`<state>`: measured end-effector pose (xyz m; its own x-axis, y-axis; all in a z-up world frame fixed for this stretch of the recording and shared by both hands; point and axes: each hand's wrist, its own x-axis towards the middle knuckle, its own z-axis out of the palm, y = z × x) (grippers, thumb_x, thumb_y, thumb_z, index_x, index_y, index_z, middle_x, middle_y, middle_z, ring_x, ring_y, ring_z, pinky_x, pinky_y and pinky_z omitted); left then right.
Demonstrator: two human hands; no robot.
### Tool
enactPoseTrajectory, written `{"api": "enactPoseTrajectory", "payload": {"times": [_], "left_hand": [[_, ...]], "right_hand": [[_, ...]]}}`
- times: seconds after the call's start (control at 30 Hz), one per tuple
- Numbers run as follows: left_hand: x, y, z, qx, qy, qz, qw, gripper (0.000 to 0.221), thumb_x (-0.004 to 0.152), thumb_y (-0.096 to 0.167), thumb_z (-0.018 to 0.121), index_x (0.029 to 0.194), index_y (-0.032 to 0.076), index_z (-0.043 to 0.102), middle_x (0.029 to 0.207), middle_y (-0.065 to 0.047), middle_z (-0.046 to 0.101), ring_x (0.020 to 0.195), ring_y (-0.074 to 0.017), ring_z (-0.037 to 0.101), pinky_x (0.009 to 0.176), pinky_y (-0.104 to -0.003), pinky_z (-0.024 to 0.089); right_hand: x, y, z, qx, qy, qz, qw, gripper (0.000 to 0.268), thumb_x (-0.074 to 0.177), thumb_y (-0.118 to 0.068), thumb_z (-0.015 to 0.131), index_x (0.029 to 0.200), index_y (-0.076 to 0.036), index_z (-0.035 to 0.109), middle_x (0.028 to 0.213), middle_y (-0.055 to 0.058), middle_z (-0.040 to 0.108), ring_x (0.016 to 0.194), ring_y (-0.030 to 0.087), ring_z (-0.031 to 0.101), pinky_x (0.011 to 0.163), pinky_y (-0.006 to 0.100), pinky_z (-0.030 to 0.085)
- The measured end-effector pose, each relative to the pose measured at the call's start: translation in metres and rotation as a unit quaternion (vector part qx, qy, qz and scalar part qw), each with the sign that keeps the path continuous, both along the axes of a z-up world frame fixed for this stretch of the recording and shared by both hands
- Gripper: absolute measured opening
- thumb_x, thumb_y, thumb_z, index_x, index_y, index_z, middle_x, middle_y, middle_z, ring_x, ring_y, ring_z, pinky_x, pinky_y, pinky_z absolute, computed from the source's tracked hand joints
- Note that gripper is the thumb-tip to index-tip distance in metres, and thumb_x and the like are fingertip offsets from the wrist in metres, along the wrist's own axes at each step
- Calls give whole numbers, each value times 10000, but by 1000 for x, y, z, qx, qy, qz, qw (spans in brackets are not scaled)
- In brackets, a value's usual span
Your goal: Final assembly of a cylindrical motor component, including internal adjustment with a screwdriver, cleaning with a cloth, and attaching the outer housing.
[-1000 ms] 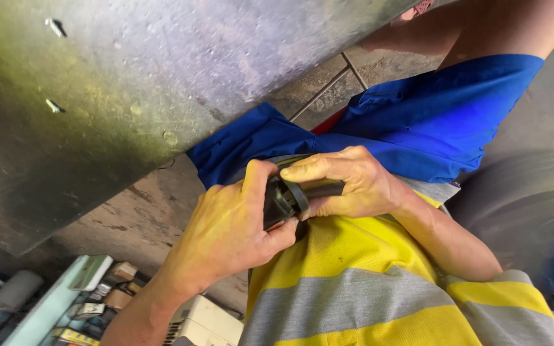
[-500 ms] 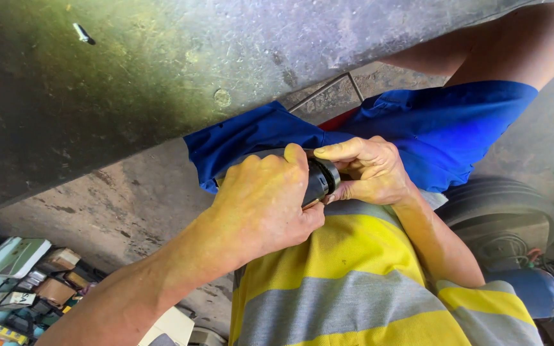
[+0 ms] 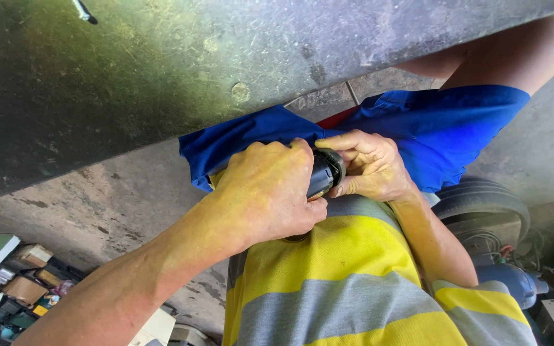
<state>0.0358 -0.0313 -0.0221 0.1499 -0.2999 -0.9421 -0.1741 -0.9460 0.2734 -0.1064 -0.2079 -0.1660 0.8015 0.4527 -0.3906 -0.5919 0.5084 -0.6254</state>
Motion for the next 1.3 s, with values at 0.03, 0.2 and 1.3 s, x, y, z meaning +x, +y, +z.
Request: {"api": "enactPoseTrajectory", "payload": {"times": [0.03,0.2,1.3], "left_hand": [[1,0,0,-1,1,1,1000,535,815,491,718,1143,84,603,1057,-198,725,957,-484,684,758,-602,550],[2,2,1,-4,2,8,1000,499,819,447,694,1137,72,607,1051,-205,724,950,-488,686,759,-595,554],[-7,-4,-10,-3,-5,8,1000,601,822,495,761,1232,85,599,1147,-145,718,1042,-404,692,821,-537,580]], "right_hand": [[0,0,0,-1,1,1,1000,788,699,18,877,1398,84,519,1121,250,730,925,206,739,824,344,650],[0,2,-1,0,-1,-4,1000,801,707,-7,883,1407,82,504,1045,218,749,914,212,746,810,344,638],[-8,-2,-28,2,-13,13,1000,832,771,-334,898,1408,46,523,1336,179,651,1188,214,649,1050,351,532]]}}
